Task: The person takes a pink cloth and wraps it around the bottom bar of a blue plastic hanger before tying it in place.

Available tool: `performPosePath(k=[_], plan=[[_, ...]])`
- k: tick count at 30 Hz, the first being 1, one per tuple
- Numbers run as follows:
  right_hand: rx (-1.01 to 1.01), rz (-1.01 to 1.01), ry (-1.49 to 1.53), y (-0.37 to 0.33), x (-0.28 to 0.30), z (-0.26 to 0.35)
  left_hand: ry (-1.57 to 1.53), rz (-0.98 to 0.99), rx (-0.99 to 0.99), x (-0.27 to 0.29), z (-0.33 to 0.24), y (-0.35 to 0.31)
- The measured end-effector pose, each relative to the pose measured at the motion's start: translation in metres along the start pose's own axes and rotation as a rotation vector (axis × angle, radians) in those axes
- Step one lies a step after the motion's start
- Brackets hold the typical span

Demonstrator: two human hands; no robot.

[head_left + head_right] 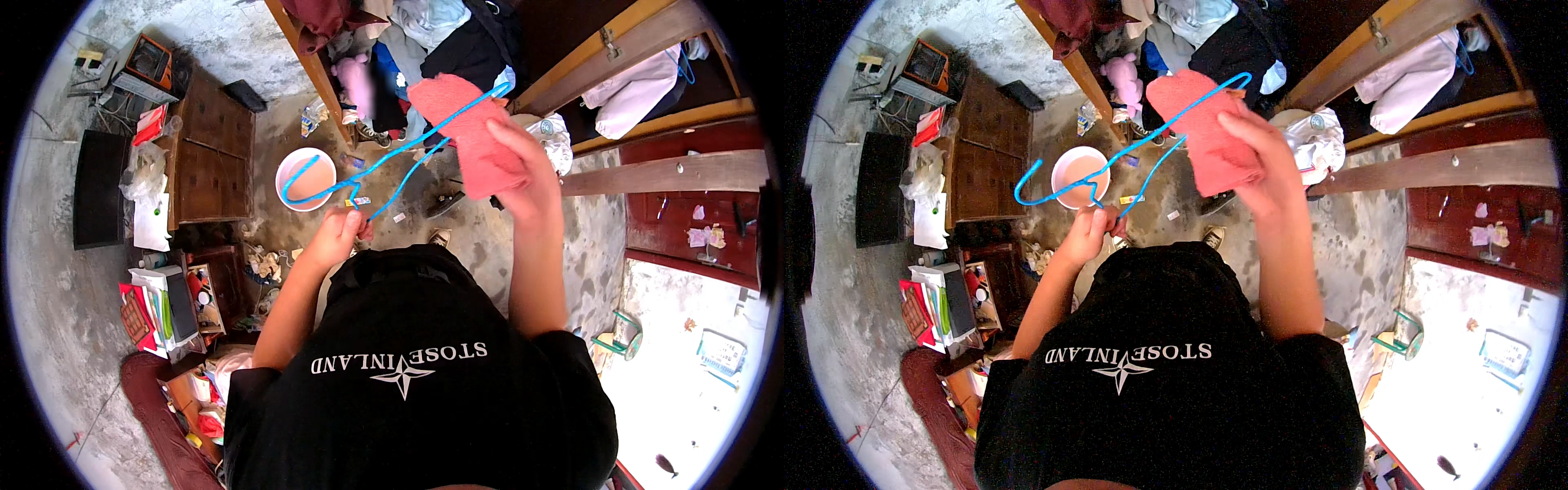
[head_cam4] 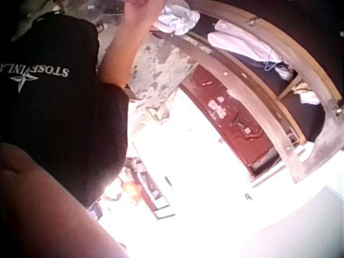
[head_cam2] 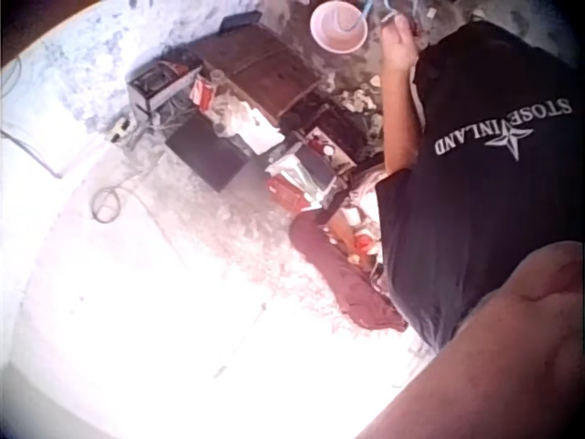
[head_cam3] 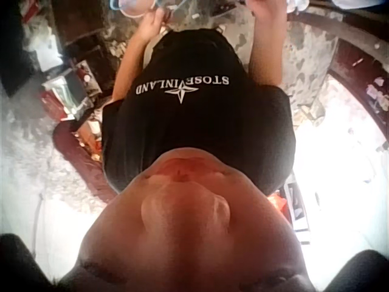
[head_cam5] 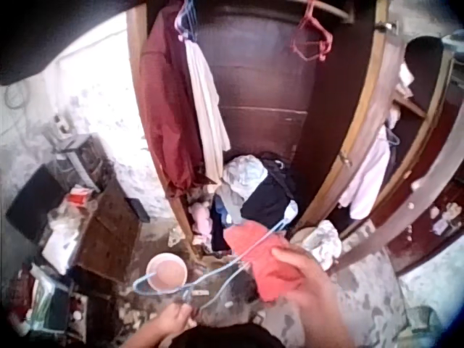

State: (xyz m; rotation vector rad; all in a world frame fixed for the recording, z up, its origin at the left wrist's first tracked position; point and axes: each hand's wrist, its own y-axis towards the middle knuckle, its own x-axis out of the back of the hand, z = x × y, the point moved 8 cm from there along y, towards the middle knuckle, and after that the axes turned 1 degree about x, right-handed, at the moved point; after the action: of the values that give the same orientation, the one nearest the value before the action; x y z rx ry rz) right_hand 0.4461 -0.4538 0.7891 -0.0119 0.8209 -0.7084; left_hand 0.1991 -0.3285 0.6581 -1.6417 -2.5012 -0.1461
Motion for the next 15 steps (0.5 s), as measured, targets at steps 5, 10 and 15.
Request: performPosePath(k=[5, 10, 15], plan=[[0.071, -0.097, 0.082, 0.004, 0.006, 0.012, -0.007, 0.024, 0.06, -0.001, -0.004, -0.004], [0.212, 0.17, -0.118, -0.006, -0.023, 0.009, 0.247, -0.073, -0.041, 0.022, -0.013, -0.007], [0.162, -0.039, -0.083, 0.007, 0.002, 0.003, 0.227, -0.055, -0.053, 0.03, -0.017, -0.006]])
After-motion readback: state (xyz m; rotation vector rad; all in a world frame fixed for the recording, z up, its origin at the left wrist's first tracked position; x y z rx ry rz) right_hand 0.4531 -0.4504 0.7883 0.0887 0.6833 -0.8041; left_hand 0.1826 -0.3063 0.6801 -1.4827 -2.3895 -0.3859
